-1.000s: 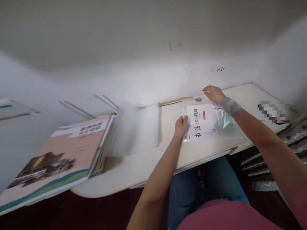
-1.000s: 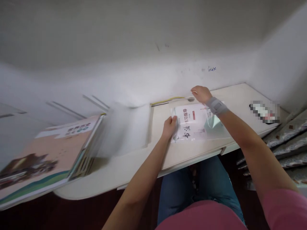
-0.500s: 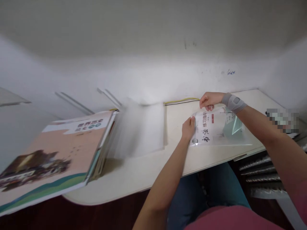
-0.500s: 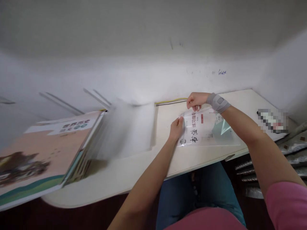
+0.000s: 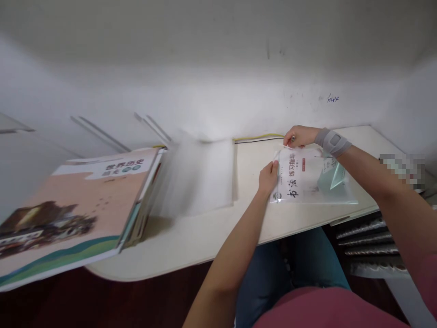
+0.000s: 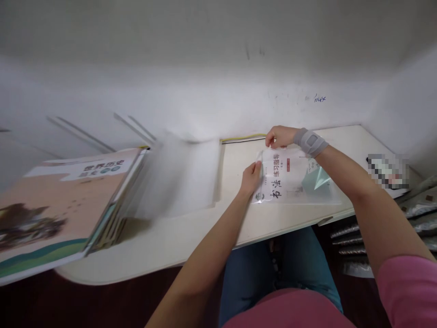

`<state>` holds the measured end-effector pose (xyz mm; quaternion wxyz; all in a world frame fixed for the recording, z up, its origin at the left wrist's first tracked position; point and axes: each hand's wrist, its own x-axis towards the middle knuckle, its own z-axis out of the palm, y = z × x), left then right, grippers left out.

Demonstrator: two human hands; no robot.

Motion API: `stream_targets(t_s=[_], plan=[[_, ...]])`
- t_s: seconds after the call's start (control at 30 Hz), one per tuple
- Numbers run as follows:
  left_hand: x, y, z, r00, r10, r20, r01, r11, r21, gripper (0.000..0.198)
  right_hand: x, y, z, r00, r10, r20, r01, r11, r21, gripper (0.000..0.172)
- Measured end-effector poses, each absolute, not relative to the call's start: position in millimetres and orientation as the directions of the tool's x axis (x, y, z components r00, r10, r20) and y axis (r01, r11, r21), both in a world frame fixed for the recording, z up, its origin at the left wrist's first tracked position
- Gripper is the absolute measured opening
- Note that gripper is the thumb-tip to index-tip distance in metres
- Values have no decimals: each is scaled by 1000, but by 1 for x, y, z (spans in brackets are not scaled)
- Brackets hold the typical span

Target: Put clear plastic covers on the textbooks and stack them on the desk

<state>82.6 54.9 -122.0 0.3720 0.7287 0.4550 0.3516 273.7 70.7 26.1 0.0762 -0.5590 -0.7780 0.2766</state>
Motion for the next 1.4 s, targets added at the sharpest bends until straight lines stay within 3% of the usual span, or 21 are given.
stream_targets(t_s=[0.2, 0.4, 0.67, 0.93, 1.13, 1.23, 1.33, 1.4], plan=[[82, 55, -121, 332, 928, 171, 369, -295, 881, 43, 267, 80, 17, -425, 903, -66, 847, 371, -381, 24], [82, 55, -123, 353, 918, 183, 341, -308, 888, 42, 269, 86, 12, -542, 840, -16, 756, 479, -446, 25], [82, 55, -123, 367, 909, 197, 337, -327, 883, 42, 260, 90, 12, -560, 828, -36, 746, 484, -457, 12], [82, 54, -122, 355, 916, 189, 415, -335, 846, 42, 255, 90, 10, -617, 787, 9, 739, 582, -339, 10], [82, 47, -118, 367, 923, 120, 532, -314, 786, 41, 269, 88, 22, -517, 856, 24, 803, 495, -334, 7], [82, 47, -119, 342, 934, 108, 532, -287, 797, 48, 275, 87, 27, -335, 918, 211, 874, 387, -295, 11], [83, 51, -122, 249, 955, 158, 489, -265, 831, 63, 291, 73, 27, -135, 848, 513, 913, 307, -268, 20], [82, 54, -123, 193, 953, 234, 497, -301, 814, 64, 307, 51, 19, -128, 825, 550, 924, 301, -236, 22]])
